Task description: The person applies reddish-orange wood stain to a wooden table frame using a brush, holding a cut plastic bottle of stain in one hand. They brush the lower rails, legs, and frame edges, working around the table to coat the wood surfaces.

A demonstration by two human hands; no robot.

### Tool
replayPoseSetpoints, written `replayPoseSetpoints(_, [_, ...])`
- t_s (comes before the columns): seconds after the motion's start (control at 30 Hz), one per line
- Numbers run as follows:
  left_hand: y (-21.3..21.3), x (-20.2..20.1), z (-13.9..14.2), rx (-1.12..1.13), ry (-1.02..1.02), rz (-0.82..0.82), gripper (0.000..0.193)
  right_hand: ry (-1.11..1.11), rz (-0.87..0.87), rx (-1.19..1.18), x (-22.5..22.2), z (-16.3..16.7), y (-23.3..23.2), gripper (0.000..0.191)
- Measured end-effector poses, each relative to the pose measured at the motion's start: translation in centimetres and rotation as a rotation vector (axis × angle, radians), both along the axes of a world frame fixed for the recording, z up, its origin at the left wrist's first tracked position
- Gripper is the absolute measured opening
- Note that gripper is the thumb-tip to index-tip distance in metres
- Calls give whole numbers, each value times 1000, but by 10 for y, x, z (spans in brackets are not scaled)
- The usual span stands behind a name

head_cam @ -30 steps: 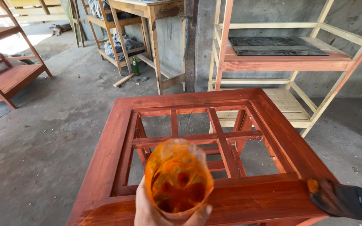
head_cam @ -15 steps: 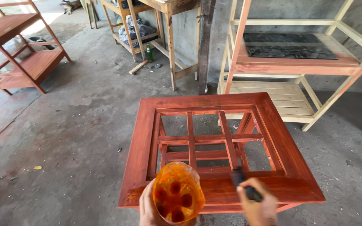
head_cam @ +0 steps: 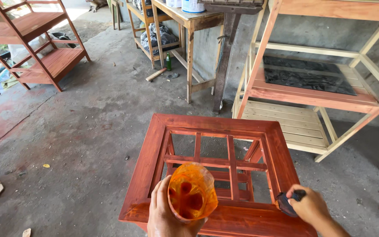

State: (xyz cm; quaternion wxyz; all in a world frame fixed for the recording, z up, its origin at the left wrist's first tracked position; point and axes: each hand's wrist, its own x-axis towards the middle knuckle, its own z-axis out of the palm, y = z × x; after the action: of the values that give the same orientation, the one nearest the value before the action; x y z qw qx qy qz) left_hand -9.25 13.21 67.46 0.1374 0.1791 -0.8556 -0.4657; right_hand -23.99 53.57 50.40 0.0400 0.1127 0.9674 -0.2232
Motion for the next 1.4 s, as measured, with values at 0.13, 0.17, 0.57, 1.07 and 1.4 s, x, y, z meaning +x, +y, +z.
replayPoseSetpoints(0.13, [-3, -13, 23, -1, 1, 30, 128, 64, 115, 38, -58, -4, -15, 22])
replayPoseSetpoints(0.17, [-6, -18, 25, -12, 23, 30, 128, 83, 122, 28, -70, -9, -21, 23])
replayPoseSetpoints(0.57, [-78, -95, 40, -33, 77, 14, 123, -180, 124, 128, -130, -27, -69, 26])
replayPoseSetpoints(1.07, [-77, -152, 25, -30, 116, 65, 121, -623, 690, 364, -204, -12, -153, 29])
replayPoseSetpoints(1.4, [-54, -166, 27, 34, 134, 162, 118, -807, 1050, 545, -230, -69, -163, 29])
